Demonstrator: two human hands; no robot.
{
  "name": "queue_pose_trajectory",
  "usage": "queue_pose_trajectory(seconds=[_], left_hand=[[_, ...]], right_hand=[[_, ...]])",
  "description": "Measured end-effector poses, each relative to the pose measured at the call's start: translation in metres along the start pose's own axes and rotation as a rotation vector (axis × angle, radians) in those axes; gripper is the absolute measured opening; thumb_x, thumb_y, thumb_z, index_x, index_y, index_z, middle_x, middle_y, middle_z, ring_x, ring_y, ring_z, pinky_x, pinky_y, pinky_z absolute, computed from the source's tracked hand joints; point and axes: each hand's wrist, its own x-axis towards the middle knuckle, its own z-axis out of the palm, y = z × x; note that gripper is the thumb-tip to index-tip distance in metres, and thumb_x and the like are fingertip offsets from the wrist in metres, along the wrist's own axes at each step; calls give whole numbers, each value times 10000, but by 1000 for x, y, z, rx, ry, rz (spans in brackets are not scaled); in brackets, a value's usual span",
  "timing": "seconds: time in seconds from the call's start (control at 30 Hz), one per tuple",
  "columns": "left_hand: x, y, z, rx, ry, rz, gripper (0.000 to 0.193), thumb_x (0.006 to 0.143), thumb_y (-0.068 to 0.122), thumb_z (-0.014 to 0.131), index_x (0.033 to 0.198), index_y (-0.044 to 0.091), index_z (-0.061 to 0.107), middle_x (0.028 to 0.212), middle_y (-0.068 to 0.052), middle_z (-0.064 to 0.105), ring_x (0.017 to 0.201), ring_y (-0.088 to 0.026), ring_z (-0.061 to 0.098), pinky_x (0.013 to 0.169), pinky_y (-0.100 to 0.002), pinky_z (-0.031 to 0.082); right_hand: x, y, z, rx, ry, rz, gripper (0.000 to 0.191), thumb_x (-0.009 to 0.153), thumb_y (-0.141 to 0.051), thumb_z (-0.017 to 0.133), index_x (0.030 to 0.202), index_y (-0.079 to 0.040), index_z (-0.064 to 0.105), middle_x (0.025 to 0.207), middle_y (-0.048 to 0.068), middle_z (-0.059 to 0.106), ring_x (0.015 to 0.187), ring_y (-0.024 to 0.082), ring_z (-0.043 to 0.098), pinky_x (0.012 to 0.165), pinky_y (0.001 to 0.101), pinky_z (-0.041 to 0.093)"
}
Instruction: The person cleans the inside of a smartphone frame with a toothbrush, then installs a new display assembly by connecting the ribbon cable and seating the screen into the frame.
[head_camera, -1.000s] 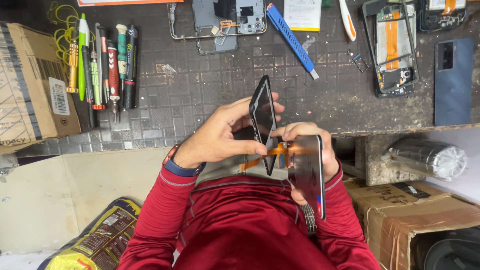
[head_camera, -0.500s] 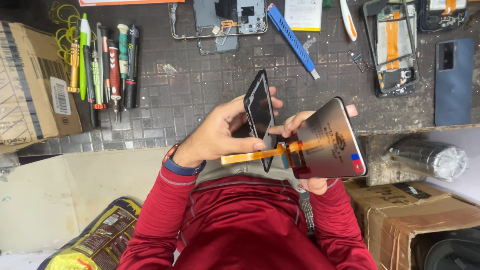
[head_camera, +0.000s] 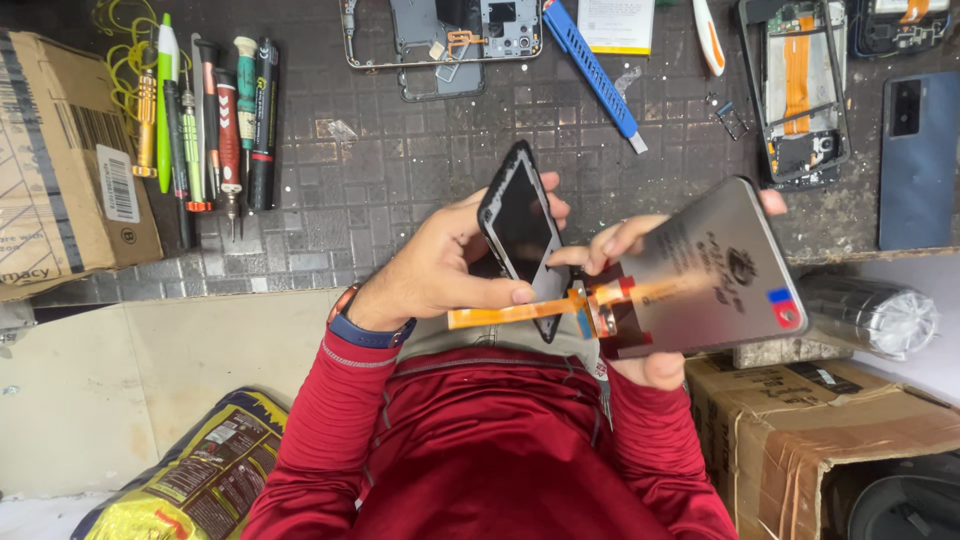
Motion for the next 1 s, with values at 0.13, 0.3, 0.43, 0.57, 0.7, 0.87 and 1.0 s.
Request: queue_pose_trajectory(seconds=[0.13, 0.3, 0.43, 0.57, 0.7, 0.87, 1.0], left_hand=[[1, 1, 1, -14, 3, -19, 853, 851, 37, 824, 1574, 14, 372, 1563, -116, 502, 1445, -194, 497, 1258, -385, 399], [0, -1, 0, -41, -25, -18, 791, 887, 58, 826, 1573, 15, 436, 1661, -97, 440, 1503, -191, 471, 1284, -389, 409], [-3, -3, -1, -42, -50, -44, 782, 866, 59, 843, 1554, 10, 475, 1650, -112, 468, 1511, -202, 474, 1279, -387, 413], [-3, -5, -1, -45, -98, 24, 754, 881, 58, 855, 1548, 15, 507, 1598, -112, 488, 1491, -184, 461, 1311, -384, 401], [-3, -4, 0, -159, -77, -12, 748, 886, 81, 854, 1539, 26, 493, 1637, -107, 475, 1518, -196, 470, 1304, -386, 400], [-7, -3, -3, 47, -47, 2, 682, 873, 86, 853, 1477, 4, 547, 1645, -136, 441, 1495, -225, 476, 1274, -395, 406], [-8, -6, -8, 201, -18, 130, 598, 913, 108, 844, 1434, -6, 574, 1619, -139, 430, 1507, -226, 443, 1321, -406, 374]], right_hand=[[-2, -3, 6, -28, 29, -30, 859, 779, -635, 874, 1235, -36, 462, 1118, 81, 478, 1013, 197, 529, 1011, 603, 546], [-26, 5, 6, -195, 99, -259, 834, 814, -644, 822, 1243, -41, 438, 1099, 86, 517, 951, 211, 587, 974, 631, 578], [-26, -2, 22, -325, 144, -443, 775, 861, -637, 752, 1218, -36, 416, 1128, 103, 484, 990, 276, 632, 883, 647, 581], [-6, -40, 45, -382, 15, -320, 608, 934, -441, 752, 1172, -17, 387, 1041, 195, 571, 971, 358, 654, 917, 750, 540], [0, -36, 52, -212, 158, -323, 579, 937, -284, 765, 1303, -103, 355, 1207, 149, 495, 998, 319, 606, 837, 699, 552], [-5, -14, 30, 336, 164, -178, 763, 912, -362, 761, 1427, 57, 384, 1228, 243, 555, 1015, 400, 651, 845, 667, 558], [19, -64, 2, 45, -195, 146, 559, 961, -296, 734, 1335, 21, 466, 1211, 255, 573, 1110, 443, 639, 939, 703, 516]])
